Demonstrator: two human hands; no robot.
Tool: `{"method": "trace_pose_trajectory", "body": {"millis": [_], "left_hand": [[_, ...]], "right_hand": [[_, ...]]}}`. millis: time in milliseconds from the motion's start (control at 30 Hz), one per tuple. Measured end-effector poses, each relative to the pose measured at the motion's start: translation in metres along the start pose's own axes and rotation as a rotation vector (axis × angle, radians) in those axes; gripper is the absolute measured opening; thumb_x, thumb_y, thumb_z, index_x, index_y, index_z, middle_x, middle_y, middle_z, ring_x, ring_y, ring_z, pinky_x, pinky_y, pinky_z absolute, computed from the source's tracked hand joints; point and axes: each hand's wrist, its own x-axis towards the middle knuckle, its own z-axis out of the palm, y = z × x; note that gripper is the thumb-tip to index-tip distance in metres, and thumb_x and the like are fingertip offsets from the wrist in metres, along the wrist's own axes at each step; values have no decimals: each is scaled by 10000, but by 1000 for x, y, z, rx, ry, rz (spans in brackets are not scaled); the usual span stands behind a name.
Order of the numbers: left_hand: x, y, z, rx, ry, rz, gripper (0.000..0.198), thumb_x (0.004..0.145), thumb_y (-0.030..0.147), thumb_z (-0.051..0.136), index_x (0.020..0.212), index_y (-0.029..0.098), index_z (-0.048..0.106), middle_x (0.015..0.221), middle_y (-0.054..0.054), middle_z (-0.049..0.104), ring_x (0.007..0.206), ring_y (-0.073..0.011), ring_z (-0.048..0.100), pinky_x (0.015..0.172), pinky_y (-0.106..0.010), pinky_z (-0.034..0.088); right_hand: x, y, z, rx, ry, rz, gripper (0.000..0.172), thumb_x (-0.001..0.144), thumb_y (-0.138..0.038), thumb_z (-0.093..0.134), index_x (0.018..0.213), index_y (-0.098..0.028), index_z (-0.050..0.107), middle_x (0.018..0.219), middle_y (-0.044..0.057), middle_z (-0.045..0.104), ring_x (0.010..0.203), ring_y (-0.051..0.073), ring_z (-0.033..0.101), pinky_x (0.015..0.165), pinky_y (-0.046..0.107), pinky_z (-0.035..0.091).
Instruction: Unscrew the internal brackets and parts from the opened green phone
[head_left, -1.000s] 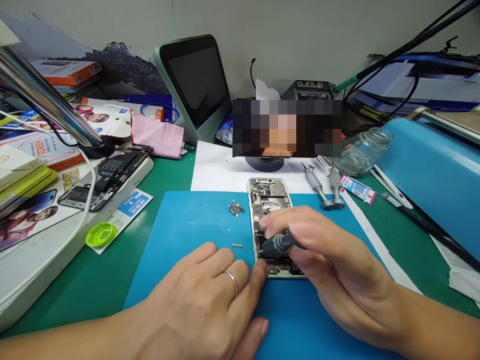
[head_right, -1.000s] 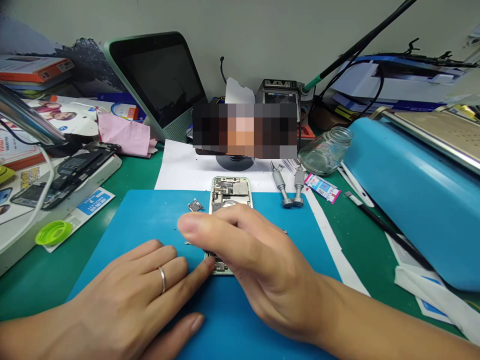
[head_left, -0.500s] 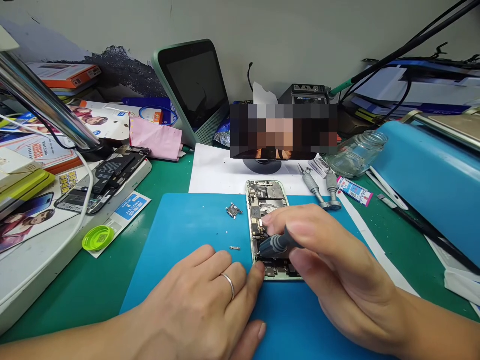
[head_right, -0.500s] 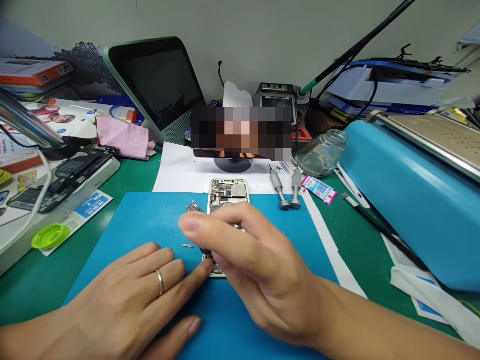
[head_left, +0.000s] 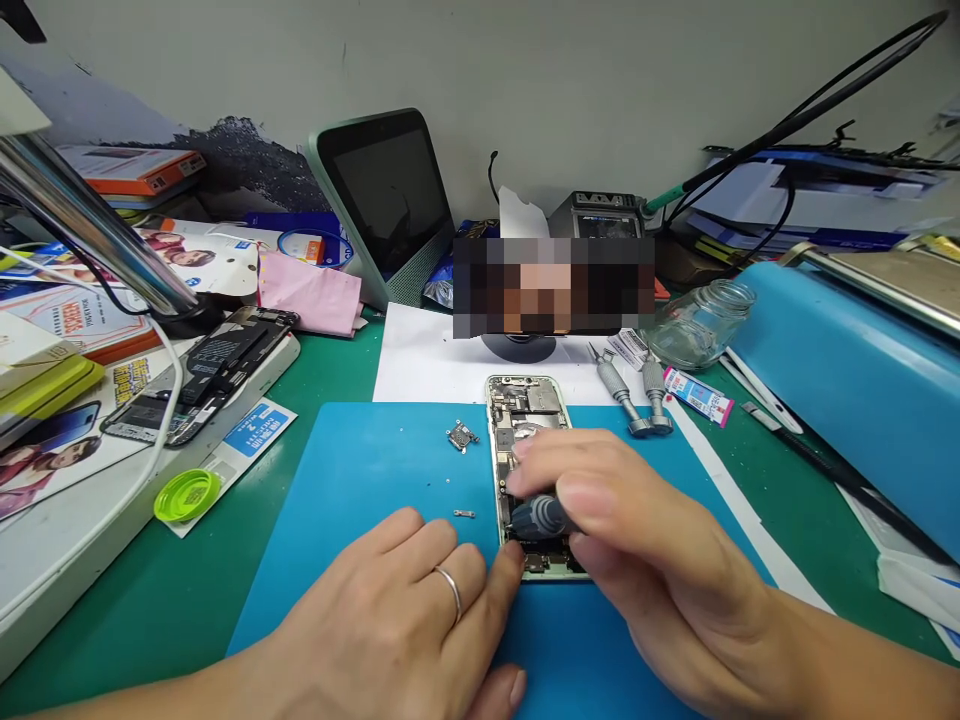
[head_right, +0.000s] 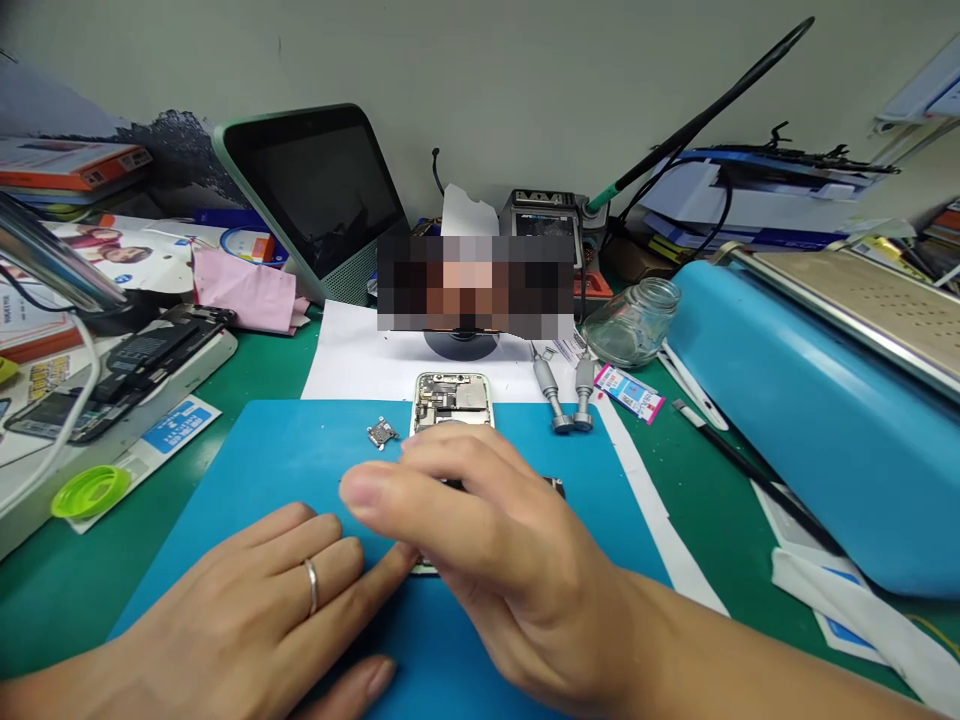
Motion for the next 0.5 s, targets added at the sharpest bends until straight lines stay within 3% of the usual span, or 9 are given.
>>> {"method": "trace_pose_trajectory", "body": {"millis": [133, 300, 433, 500], "left_hand": [[0, -1, 0, -5, -2, -3, 371, 1126, 285, 391, 1197, 81, 693, 762, -8, 702, 645, -175, 673, 554, -363, 462], [1, -2, -1, -4, -5, -5, 368, 1127, 286, 396, 1213, 78, 687, 785, -18, 715, 666, -176, 680, 572, -358, 462], [-1, -1, 0, -22, -14, 5, 356, 1115, 280, 419, 1207, 69, 690, 770, -19, 709, 642, -178, 667, 554, -363, 463], [-1, 0, 1, -23, -10, 7, 353, 1112, 283, 426, 1208, 67, 688, 777, -20, 713, 645, -181, 669, 546, -369, 469]], "right_hand": [[0, -1, -1, -18, 16, 9, 576, 1008, -33, 534, 1529, -277, 498, 1084, 35, 637, 1091, 146, 660, 1112, 358, 544], [0, 0, -1, 2, 1, 10, 592, 1010, -24, 511, 1541, -286, 484, 1249, 70, 651, 1187, 174, 655, 1088, 383, 565], [-2, 2, -1, 12, 29, 11, 619, 983, -23, 533, 1543, -284, 493, 1106, 50, 668, 1098, 174, 669, 1036, 368, 593], [-2, 2, -2, -13, 22, 25, 635, 978, -30, 543, 1548, -305, 485, 1154, 55, 668, 1135, 181, 661, 1044, 375, 589]]}}
